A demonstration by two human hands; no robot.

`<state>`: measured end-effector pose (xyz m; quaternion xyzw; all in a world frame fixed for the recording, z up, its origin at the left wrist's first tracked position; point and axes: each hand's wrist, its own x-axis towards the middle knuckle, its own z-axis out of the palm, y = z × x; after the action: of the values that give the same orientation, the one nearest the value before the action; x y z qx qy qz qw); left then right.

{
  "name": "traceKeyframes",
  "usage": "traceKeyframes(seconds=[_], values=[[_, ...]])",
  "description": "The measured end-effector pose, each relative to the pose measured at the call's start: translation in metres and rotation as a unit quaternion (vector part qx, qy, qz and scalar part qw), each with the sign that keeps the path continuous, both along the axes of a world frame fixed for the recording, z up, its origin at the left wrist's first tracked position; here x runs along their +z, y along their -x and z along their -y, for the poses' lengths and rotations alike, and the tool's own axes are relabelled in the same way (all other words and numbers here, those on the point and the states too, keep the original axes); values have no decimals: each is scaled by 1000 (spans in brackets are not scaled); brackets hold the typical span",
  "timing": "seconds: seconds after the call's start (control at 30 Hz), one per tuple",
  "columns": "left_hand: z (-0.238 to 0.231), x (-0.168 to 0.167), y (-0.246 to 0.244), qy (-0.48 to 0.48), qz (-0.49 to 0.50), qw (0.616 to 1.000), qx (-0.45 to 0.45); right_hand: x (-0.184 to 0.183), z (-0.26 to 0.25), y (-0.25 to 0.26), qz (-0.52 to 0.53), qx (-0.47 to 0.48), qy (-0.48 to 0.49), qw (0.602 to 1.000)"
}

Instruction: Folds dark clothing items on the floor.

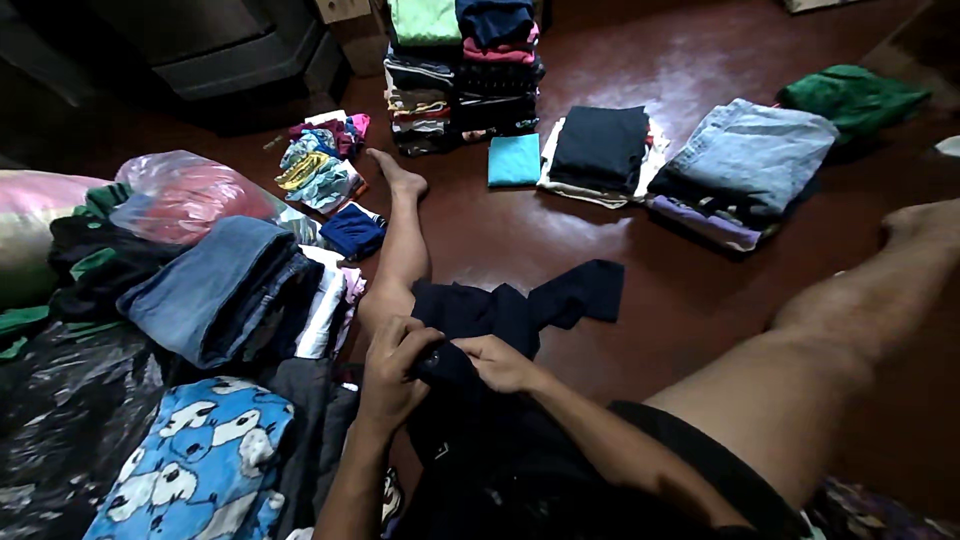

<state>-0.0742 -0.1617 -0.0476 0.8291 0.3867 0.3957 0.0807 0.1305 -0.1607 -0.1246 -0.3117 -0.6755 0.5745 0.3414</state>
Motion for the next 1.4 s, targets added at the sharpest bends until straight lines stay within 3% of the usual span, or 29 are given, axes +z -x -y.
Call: traceKeyframes(seconds=[0.17, 0.23, 0.33, 0.53, 0.6, 0.67, 0.73, 0.83, 0.9, 1.07, 1.13, 1.23, 1.3, 1.4], values=[[5, 1, -7, 8, -57, 997, -51, 7, -4, 12, 117, -148, -57, 980], [7, 0, -10, 6, -83, 994, -70, 7, -3, 14, 143, -159, -97, 972], [9, -3, -11, 15, -104, 990, -89, 1, -1, 14, 136, -119, -121, 976], [6, -13, -5, 9, -132, 987, -94, -19, 1, 11, 196, 51, -69, 977], [7, -12, -5, 17, -133, 986, -97, -27, 6, 13, 123, 44, -18, 991], [10, -12, -10, 33, -139, 983, -115, -23, 14, 18, 40, -3, 131, 991], [14, -14, -14, 60, -161, 975, -141, -9, 14, 21, 56, -43, 233, 970], [19, -15, -12, 118, -198, 956, -182, 49, 11, 20, 308, 36, 148, 939], [23, -16, -8, 151, -214, 945, -198, 63, 14, 32, 409, 70, 97, 905], [31, -4, 9, 285, -246, 899, -225, 42, 25, 48, 393, 89, 11, 915], [32, 7, 22, 383, -260, 849, -254, 42, 37, 53, 416, 90, -69, 902], [29, 11, 46, 480, -257, 791, -278, 5, 42, 55, 369, 29, -173, 913], [26, 3, 54, 514, -244, 795, -212, -5, 37, 50, 345, 18, -169, 923], [21, -12, 38, 469, -251, 847, -21, -7, 33, 49, 331, -12, -152, 931]])
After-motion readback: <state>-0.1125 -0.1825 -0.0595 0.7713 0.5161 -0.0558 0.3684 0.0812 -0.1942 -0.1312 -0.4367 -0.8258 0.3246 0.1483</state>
